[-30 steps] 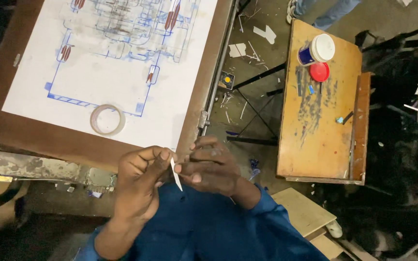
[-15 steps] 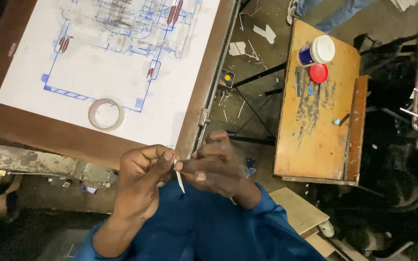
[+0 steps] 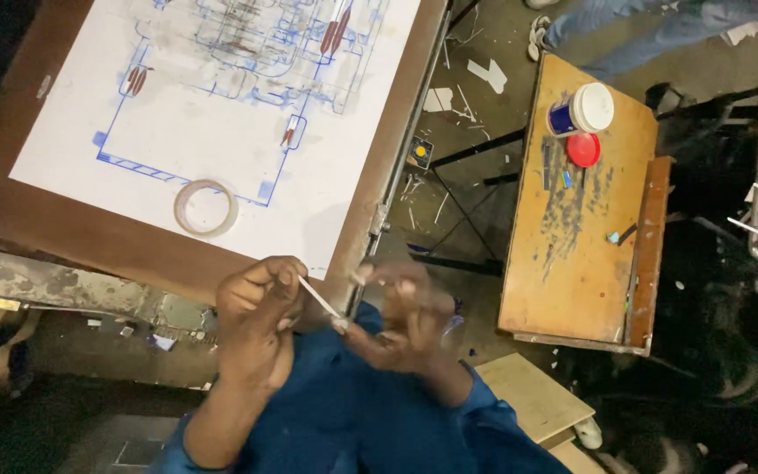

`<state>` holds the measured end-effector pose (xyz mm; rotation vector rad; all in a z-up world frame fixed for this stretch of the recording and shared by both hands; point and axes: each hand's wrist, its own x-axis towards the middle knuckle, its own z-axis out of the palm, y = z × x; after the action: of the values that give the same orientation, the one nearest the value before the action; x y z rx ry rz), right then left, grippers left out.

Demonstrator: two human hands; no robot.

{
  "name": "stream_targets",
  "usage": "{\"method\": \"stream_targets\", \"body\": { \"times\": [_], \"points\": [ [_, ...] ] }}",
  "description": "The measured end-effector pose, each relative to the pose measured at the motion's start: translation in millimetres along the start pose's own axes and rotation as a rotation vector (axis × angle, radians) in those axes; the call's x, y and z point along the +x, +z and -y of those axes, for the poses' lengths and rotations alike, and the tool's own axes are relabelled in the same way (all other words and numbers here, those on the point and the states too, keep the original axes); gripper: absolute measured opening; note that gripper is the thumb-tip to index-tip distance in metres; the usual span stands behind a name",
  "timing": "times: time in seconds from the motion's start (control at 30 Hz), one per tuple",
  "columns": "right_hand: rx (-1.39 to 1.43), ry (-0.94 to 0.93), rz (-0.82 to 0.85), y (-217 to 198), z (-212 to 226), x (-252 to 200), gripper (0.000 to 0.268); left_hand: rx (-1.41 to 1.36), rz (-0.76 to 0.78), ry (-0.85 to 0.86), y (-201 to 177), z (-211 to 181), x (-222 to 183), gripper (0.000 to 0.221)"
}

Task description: Applying small strips of tape to specific marked points on a large schematic diagram.

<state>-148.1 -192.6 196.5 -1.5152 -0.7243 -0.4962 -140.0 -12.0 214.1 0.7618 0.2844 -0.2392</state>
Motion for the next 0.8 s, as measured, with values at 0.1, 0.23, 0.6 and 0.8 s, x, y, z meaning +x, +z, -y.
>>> {"method": "stream_targets", "body": {
  "times": [0.1, 0.23, 0.6, 0.8],
  "points": [
    [-0.036, 0.168, -0.090, 18, 4, 6, 0.089, -0.036, -0.027, -0.017, -2, 22, -9, 0.027],
    [0.164, 0.206, -0.186, 16, 7, 1, 0.079, 0.015, -0.046, 0.026, -5, 35, -17, 0.022],
    [0.368, 0.750, -0.081, -8, 10, 31, 0.079, 0.605, 0.121, -0.030, -28, -17, -6, 0.022],
    [0.579, 0.944, 0.052, 0, 13, 40, 0.077, 0.698, 0.261, -0.030, -24, -35, 6, 0.008]
  ]
}}
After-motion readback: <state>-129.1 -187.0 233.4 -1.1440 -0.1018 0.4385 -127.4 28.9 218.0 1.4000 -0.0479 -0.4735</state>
